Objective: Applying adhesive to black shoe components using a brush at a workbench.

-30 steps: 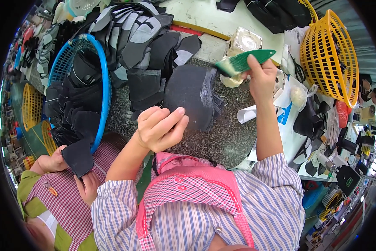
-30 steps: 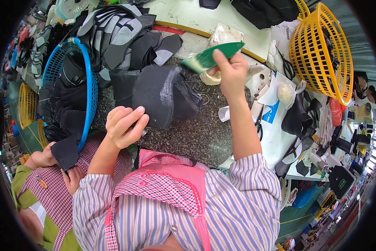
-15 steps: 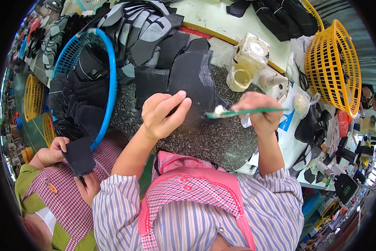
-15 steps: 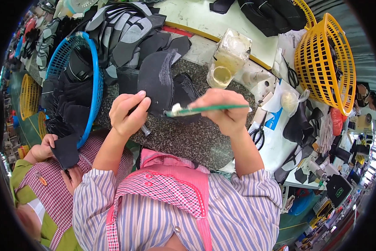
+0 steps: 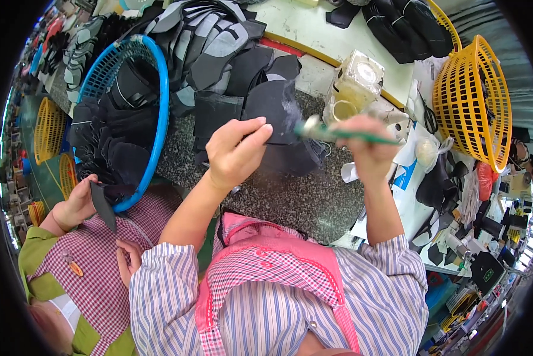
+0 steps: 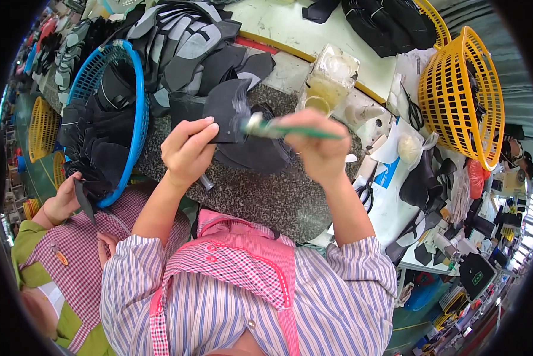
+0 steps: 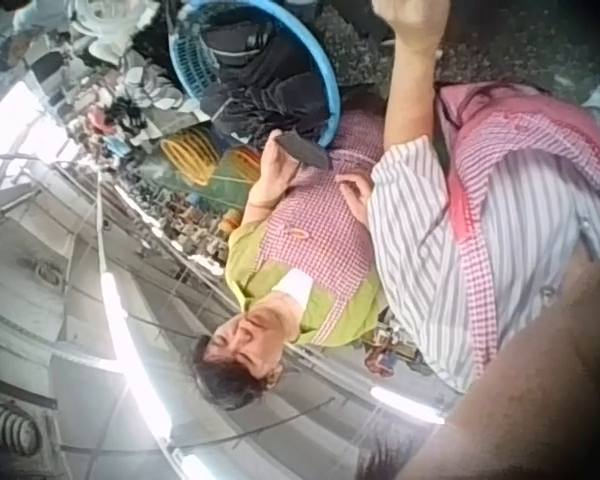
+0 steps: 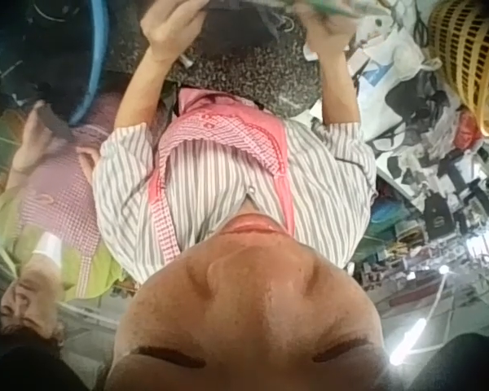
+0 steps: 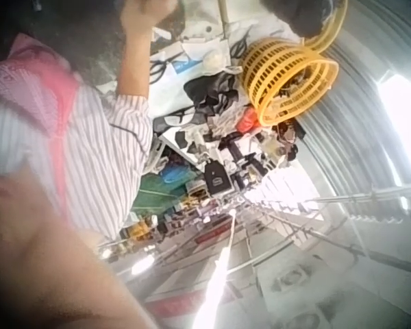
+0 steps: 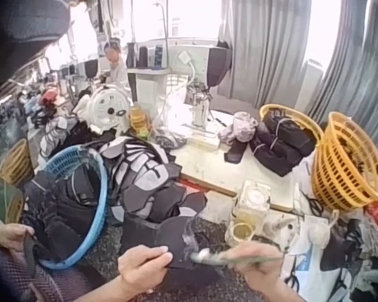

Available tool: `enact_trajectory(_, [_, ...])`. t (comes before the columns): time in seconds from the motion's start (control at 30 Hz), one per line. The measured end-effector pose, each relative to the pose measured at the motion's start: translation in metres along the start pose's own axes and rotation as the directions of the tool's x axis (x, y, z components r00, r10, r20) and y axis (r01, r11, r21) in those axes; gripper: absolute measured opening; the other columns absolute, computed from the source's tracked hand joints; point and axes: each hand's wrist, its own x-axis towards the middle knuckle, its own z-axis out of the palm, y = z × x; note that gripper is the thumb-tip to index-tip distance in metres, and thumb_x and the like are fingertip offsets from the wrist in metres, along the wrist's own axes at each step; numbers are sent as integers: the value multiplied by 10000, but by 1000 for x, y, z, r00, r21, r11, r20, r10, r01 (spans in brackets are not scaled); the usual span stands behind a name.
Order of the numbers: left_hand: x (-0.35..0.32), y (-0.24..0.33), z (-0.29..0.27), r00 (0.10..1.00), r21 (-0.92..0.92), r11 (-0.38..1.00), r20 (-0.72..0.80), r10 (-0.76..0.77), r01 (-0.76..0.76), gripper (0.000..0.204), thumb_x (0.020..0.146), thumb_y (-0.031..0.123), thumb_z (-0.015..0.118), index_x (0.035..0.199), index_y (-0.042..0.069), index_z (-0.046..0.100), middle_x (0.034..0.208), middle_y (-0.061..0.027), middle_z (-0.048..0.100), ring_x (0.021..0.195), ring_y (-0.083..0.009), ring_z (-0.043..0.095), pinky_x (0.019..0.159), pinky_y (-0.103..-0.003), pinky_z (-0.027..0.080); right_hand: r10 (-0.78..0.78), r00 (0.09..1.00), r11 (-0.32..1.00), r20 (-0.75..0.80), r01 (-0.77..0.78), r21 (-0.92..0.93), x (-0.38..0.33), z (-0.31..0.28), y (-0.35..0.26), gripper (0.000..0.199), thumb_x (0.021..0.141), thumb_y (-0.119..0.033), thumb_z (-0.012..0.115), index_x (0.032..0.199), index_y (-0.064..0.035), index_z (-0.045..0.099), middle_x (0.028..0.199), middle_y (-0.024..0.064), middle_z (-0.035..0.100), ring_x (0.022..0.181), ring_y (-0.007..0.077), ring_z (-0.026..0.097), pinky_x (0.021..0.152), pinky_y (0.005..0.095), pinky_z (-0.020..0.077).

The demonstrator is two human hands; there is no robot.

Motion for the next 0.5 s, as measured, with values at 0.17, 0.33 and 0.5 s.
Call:
enact_trajectory(0.17, [2, -31, -16, 674, -127, 665, 221, -705, 736, 224, 612, 43, 650, 831, 14, 615, 794, -112, 589, 619, -215, 567, 586, -267, 458, 142, 986, 963, -90, -117, 243, -9, -19, 1, 126, 776, -81, 550, 739, 37, 572, 637, 81, 581, 510, 146, 525, 456, 260, 419])
enact_trajectory(0.33, [-45, -98, -13, 798, 607, 724, 231, -557, 329, 611, 563, 295, 720, 1075, 38, 508, 915, -143, 542, 862, -289, 484, 788, -363, 383, 99, 918, 857, -385, -275, -436, -33, -72, 102, 143, 768, -156, 592, 825, -25, 579, 696, 46, 580, 561, 141, 523, 518, 272, 413])
enact_trajectory(0.5, [-66, -19, 60, 744, 121, 905, 530, -406, 408, 564, 557, 232, 720, 1030, 18, 501, 993, -142, 456, 884, -310, 428, 743, -370, 383, 335, 887, 858, -317, -426, -285, -37, -95, 122, 114, 767, -109, 577, 797, 1, 581, 731, 56, 600, 644, 116, 539, 597, 253, 415])
